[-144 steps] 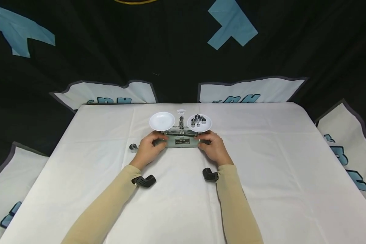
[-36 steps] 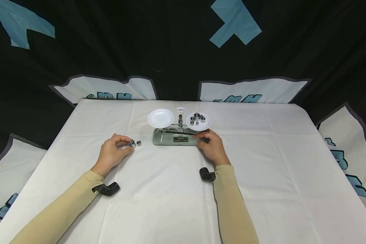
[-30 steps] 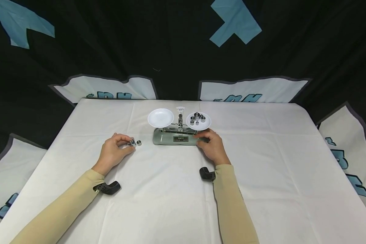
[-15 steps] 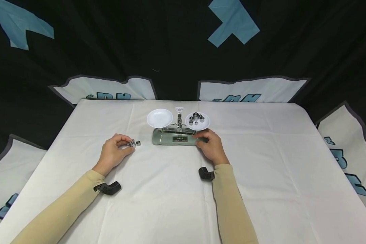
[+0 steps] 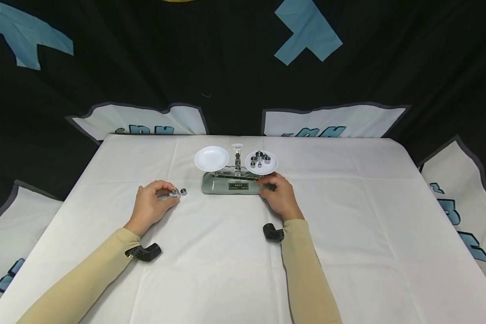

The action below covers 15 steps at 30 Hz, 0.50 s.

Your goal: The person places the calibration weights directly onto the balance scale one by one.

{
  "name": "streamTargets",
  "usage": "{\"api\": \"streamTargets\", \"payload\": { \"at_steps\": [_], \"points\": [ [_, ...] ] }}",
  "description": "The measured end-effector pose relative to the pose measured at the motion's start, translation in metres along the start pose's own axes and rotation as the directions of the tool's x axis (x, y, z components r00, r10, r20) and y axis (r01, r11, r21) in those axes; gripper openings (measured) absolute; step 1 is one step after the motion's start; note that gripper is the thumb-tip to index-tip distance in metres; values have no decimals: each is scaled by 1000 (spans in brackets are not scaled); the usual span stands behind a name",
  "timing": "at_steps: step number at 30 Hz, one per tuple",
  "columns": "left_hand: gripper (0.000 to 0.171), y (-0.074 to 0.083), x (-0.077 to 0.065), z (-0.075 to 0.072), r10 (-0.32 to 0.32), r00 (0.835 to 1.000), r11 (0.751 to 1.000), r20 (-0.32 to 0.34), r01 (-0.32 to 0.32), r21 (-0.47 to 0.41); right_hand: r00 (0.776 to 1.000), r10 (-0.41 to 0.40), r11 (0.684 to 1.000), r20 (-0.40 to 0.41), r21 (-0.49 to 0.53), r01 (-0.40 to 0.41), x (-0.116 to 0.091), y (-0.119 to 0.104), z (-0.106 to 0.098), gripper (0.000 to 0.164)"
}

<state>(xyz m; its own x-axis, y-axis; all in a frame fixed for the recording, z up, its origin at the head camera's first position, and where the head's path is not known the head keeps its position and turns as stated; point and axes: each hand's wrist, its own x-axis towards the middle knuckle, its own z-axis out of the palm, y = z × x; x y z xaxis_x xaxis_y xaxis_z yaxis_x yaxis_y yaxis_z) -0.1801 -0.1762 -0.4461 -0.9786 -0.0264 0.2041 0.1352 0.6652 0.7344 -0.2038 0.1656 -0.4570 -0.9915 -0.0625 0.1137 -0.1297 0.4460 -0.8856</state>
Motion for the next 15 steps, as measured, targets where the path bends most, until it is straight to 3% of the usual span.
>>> {"api": "streamTargets", "payload": {
  "at_steps": [15],
  "points": [
    [23,5,2,-9,8,1000,1000,-23,-8,15,1000,20,1000,10,16,-20,0,-1,0,20]
  ]
}}
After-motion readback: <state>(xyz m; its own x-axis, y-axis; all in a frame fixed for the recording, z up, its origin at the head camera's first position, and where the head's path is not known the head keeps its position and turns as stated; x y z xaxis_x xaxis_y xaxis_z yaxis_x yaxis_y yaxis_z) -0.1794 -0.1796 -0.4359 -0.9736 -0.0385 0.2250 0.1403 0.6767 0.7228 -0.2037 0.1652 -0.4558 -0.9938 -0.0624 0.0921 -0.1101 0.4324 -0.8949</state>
